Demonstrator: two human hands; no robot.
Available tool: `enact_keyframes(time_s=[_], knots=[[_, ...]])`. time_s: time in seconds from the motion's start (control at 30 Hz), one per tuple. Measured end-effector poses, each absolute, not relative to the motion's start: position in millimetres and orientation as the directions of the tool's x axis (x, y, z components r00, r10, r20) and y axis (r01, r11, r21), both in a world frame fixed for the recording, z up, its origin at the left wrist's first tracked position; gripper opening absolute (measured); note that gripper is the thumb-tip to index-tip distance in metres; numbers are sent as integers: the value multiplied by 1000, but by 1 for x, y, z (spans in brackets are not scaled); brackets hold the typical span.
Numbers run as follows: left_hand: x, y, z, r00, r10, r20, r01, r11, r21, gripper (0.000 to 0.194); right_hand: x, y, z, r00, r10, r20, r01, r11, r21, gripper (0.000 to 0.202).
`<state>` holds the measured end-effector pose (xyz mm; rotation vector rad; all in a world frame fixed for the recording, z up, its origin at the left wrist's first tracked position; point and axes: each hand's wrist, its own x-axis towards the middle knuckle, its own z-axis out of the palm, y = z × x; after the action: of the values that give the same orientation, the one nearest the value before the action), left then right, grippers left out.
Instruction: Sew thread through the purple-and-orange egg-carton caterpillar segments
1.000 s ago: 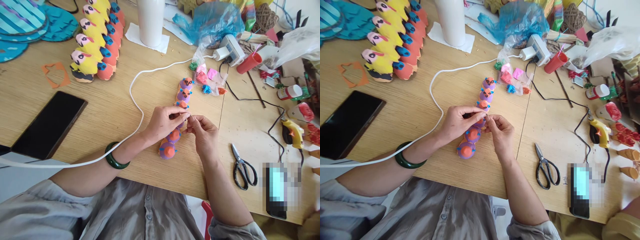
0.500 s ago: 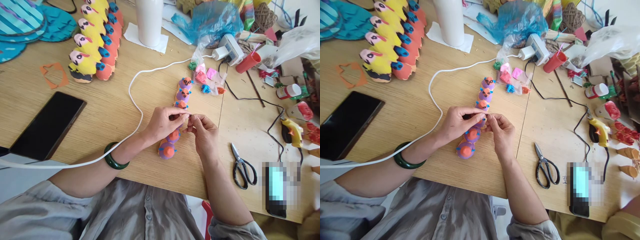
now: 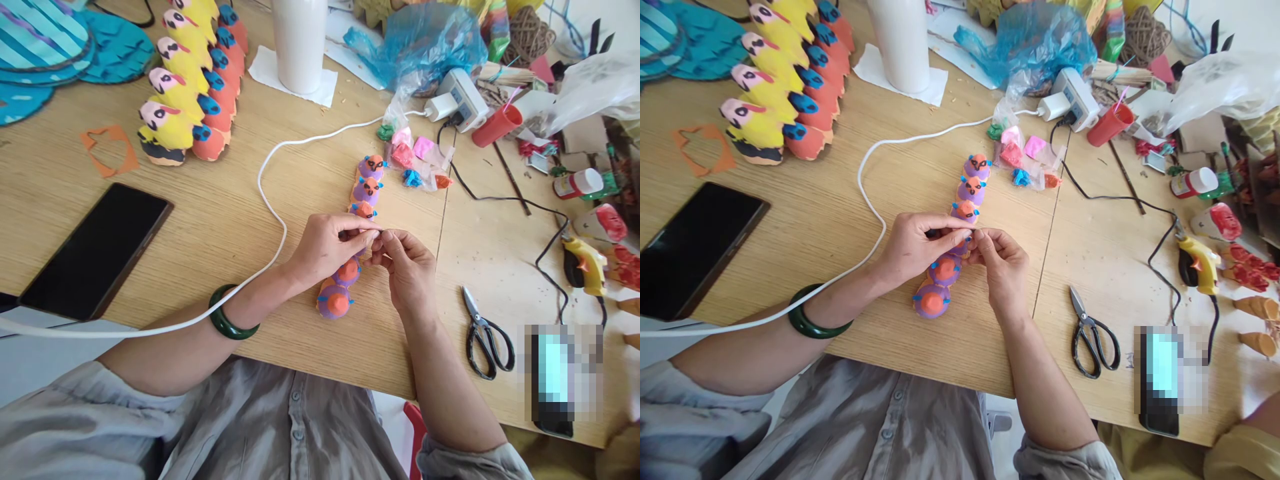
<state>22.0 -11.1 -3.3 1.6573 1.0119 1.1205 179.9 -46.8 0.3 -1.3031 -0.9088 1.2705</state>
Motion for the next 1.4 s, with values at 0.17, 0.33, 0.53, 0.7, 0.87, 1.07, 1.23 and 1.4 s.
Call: enact_keyframes(time_s=[0.17,0.33,0.53,0.7,0.87,1.07,1.23,1.4], knots=[[22,-11,-3,253,942,220,170,-267,949,17,180,-48,1,181,972,-153,-46,-147,-988,29],[22,-11,-4,245,940,236,204,-288,936,17,180,-49,2,220,973,-67,5,-70,-998,22],[22,-12,-4,249,935,252,209,-306,929,15,179,-50,4,202,978,-55,-2,-56,-998,20],[22,-12,-2,272,933,235,155,-283,946,18,179,-49,3,211,976,-54,39,-63,-997,24],[22,-12,-1,246,958,148,130,-184,974,25,180,-49,2,238,970,-44,29,-52,-998,21],[23,-11,-1,271,958,98,99,-129,987,19,179,-51,2,229,973,-42,39,-52,-998,24],[24,-11,-2,248,961,120,89,-146,985,15,179,-51,1,226,973,-37,21,-43,-999,23],[24,-11,-4,233,960,154,84,-178,981,13,179,-50,1,226,973,-50,13,-54,-998,23]])
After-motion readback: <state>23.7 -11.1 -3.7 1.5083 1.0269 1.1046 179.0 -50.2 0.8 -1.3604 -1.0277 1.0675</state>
